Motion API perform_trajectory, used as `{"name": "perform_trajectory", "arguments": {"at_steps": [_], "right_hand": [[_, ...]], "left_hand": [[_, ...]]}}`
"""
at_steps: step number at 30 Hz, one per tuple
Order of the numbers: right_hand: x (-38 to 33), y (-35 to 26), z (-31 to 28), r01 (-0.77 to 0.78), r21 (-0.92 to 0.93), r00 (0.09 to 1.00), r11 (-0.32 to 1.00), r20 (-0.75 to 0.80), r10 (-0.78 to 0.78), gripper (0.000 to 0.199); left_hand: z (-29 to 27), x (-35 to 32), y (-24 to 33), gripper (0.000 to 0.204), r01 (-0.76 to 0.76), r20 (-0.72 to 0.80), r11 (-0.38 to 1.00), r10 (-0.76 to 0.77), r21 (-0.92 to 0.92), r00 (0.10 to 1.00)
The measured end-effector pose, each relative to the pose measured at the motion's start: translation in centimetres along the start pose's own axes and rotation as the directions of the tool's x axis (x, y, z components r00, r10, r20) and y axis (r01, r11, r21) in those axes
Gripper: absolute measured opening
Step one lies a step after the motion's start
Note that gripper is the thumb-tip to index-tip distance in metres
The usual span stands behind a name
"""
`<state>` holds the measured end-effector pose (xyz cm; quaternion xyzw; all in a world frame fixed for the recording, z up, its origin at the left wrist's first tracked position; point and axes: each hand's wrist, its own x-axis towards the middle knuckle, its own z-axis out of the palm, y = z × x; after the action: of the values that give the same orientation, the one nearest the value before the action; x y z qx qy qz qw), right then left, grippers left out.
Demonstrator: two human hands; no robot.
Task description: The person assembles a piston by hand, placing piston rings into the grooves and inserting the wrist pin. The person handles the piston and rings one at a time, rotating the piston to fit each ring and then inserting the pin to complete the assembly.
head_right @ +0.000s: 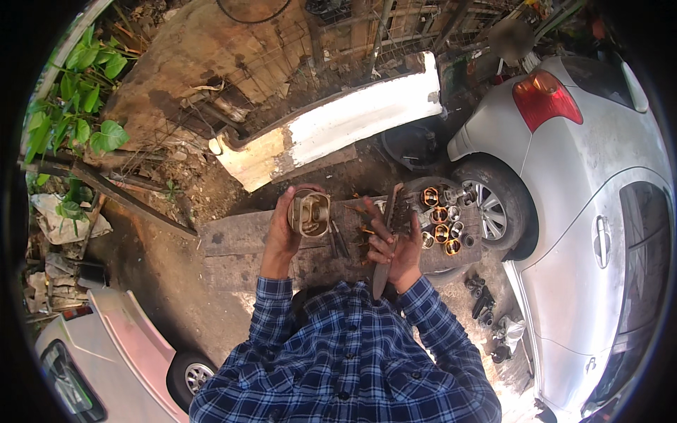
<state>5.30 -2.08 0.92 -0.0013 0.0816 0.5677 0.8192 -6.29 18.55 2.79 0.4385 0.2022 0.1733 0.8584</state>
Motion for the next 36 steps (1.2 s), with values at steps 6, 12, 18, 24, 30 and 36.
{"name": "perform_trajectory", "arguments": {"at_steps": [6,12,18,24,30,36], "right_hand": [[1.1,-0.3,0.4,0.046,-0.31,0.998,0.95,-0.03,-0.058,0.07],[1.4,0.5,0.1,0.033,-0.465,0.998,0.885,-0.024,-0.049,0.06],[1.3,1.2,-0.4,-0.016,-0.572,0.995,0.82,-0.089,-0.043,0.051],[1.3,1.9,-0.5,-0.033,-0.553,0.99,0.832,-0.131,-0.048,0.048],[2.2,3.8,0.1,0.019,-0.745,0.962,0.667,-0.169,-0.216,0.061],[3.6,5.1,0.8,0.042,-0.772,0.954,0.634,-0.158,-0.255,0.052]], "left_hand": [[0.5,-1.8,0.3,0.059,0.034,-0.049,0.991,-0.028,0.127,0.998],[1.9,-2.0,1.3,0.07,-0.271,0.06,0.526,0.383,0.806,0.922],[2.2,-2.3,2.2,0.072,-0.336,0.167,0.234,0.537,0.912,0.827],[1.9,-2.6,2.6,0.077,-0.366,0.149,0.307,0.55,0.879,0.821],[1.1,-3.2,2.6,0.079,-0.375,0.167,0.324,0.523,0.869,0.836],[0.2,-3.5,2.8,0.086,-0.475,0.294,0.262,0.515,0.84,0.805]]}}
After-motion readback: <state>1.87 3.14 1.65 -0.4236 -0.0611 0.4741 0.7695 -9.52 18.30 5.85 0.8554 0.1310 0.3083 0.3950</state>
